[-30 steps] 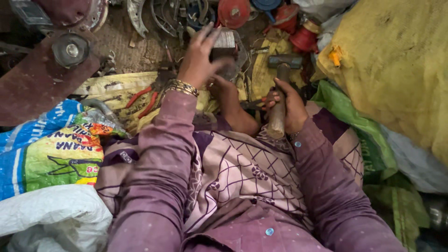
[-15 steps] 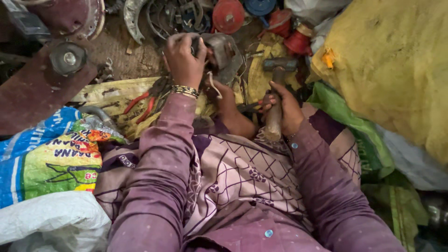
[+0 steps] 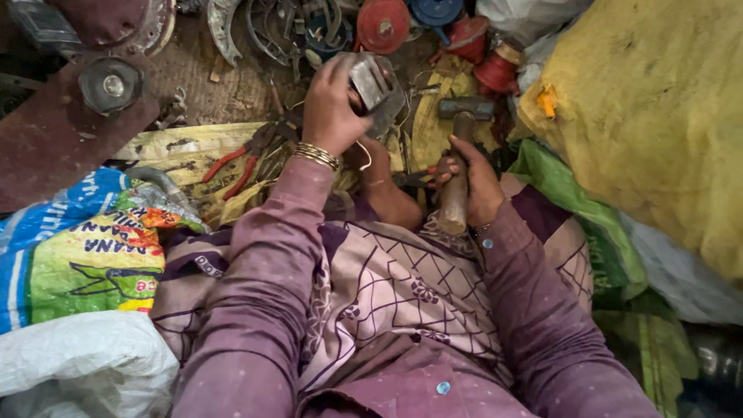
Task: The person sits on the floor and uses a hammer and a screwdriver to dismantle a cylindrical metal electrical component, likely a motor stator. They repeatedly strike the object to separate parts and pull out copper windings.
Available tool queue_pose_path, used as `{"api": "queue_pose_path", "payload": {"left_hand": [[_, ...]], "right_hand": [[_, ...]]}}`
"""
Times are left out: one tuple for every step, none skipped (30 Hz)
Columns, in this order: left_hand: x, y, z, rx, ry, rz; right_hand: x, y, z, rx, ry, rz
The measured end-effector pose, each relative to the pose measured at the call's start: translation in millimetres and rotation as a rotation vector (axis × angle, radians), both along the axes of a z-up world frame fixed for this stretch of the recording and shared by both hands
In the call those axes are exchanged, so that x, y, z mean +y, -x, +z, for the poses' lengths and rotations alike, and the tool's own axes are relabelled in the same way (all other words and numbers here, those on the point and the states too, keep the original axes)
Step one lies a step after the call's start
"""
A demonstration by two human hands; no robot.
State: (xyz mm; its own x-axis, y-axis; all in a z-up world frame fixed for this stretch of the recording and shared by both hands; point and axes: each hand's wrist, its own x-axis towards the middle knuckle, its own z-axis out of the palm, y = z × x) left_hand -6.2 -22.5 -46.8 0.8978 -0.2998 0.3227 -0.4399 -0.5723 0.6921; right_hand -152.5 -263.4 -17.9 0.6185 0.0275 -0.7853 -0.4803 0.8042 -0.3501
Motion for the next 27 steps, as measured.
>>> {"api": "queue_pose_path", "payload": {"left_hand": [[0, -1, -1, 0.076, 0.085, 0.029], [1, -3, -2, 0.072, 0.18, 0.019], [2, -5, -4, 0.068, 0.275, 0.008], [2, -5, -6, 0.067, 0.367, -0.009], [1, -7, -9, 0.079, 0.291, -0.036], [0, -10, -12, 0.088, 0.217, -0.061], [-1, -11, -16, 0.097, 0.142, -0.085], [-4, -12, -20, 0.097, 0.087, -0.075], [-6, -13, -24, 0.098, 0.033, -0.064], [-8, -11, -29, 0.1, -0.021, -0.053], [-8, -10, -34, 0.092, -0.004, -0.059], [-8, -10, -38, 0.082, 0.013, -0.066], [-9, -11, -41, 0.072, 0.031, -0.073], [-10, -10, -43, 0.042, 0.045, -0.078], [-10, -9, -44, 0.013, 0.059, -0.082], [-10, -10, -43, -0.018, 0.071, -0.082], [-10, -9, -42, 0.056, 0.072, -0.078], [-10, -10, -39, 0.127, 0.07, -0.074], [-9, -11, -36, 0.198, 0.068, -0.071], [-10, -11, -34, 0.137, 0.092, -0.067], [-11, -11, -31, 0.077, 0.116, -0.063], [-11, -10, -29, 0.018, 0.139, -0.058], [-11, -10, -27, 0.029, 0.149, -0.057], [-10, -8, -26, 0.042, 0.157, -0.056], [-9, -7, -25, 0.055, 0.164, -0.055], [-10, -8, -24, 0.052, 0.165, -0.055], [-10, -9, -24, 0.049, 0.166, -0.056]], "right_hand": [[0, 0, 1, -0.023, -0.012, -0.004], [0, -1, 1, -0.048, -0.027, -0.009], [-1, -2, 2, -0.041, -0.011, 0.006], [0, -1, 2, -0.031, 0.002, 0.016], [0, 0, 3, -0.022, 0.015, 0.025], [1, 0, 5, 0.0, 0.054, 0.036], [2, 0, 7, 0.022, 0.093, 0.047], [3, -1, 11, 0.043, 0.135, 0.059], [4, -1, 15, 0.03, 0.173, 0.075], [7, 0, 20, 0.019, 0.213, 0.092], [11, 1, 25, 0.009, 0.252, 0.108], [15, 3, 32, -0.011, 0.301, 0.136], [19, 6, 39, -0.031, 0.351, 0.164], [23, 10, 47, -0.05, 0.401, 0.193], [26, 14, 57, -0.106, 0.502, 0.228], [28, 18, 68, -0.165, 0.601, 0.267], [30, 20, 78, -0.224, 0.7, 0.305], [31, 22, 89, -0.35, 0.809, 0.285], [27, 23, 100, -0.476, 0.916, 0.262], [24, 23, 109, -0.6, 1.022, 0.234], [18, 23, 116, -0.699, 1.124, 0.192], [13, 23, 121, -0.8, 1.223, 0.149], [8, 20, 119, -0.816, 1.3, 0.116], [4, 17, 113, -0.83, 1.376, 0.082], [-1, 13, 105, -0.843, 1.451, 0.048], [-4, 6, 90, -0.83, 1.489, 0.088], [-3, -3, 70, -0.816, 1.526, 0.129]]}}
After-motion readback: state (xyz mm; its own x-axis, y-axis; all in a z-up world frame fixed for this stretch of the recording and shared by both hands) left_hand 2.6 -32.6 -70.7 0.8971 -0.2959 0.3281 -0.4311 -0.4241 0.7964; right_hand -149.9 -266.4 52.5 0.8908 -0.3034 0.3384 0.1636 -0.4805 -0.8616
